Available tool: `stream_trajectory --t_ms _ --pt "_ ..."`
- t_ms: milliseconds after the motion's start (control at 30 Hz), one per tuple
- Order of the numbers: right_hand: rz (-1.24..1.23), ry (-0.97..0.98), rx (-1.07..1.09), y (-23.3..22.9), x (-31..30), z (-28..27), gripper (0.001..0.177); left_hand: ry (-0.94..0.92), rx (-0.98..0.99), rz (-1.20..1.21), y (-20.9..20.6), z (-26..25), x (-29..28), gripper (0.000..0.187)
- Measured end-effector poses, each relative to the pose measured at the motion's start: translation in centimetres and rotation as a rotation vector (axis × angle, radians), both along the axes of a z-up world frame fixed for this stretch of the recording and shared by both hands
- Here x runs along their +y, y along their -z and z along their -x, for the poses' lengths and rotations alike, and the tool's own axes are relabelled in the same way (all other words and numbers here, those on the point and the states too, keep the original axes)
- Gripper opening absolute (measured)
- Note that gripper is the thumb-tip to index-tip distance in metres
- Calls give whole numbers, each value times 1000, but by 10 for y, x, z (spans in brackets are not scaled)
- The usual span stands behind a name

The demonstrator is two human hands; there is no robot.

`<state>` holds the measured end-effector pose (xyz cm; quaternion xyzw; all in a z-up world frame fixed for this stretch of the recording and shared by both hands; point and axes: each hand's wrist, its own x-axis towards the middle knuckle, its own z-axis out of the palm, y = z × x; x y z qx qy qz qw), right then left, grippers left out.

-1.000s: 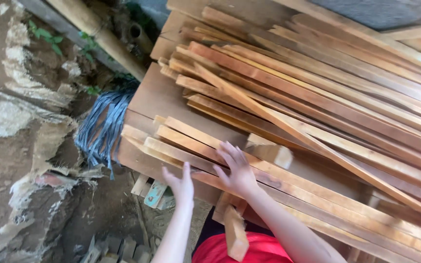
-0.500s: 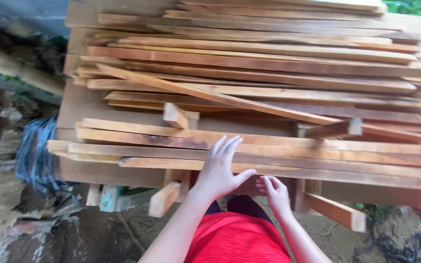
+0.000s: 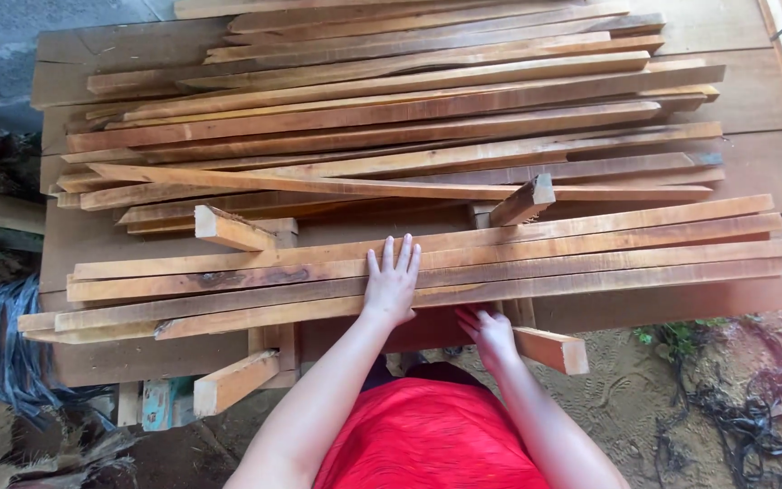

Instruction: Organizing and bundling wooden slats in a workshop.

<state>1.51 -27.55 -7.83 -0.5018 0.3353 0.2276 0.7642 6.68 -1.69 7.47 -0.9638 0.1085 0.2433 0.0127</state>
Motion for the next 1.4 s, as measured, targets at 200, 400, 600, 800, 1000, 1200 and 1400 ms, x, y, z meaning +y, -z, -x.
stream_trajectory --t_ms 200,400,600,800,1000,1200,1400 --pt "-39 74 -35 8 2 3 31 15 12 17 -5 -4 1 135" --pt "-19 26 -44 3 6 1 34 23 -5 3 -4 -7 2 135" --pt "-2 0 -35 5 9 -2 37 13 22 11 -4 -7 2 136" --pt "-67 -61 39 -11 32 0 42 -2 50 25 -11 -7 2 134" --pt "-74 -141 113 -5 68 7 36 -17 13 47 -4 -4 2 132" --pt "-78 -164 134 -7 81 12 33 -21 37 59 -9 -8 1 132" --pt "-102 -148 150 5 91 13 34 -25 30 66 -3 -5 3 133"
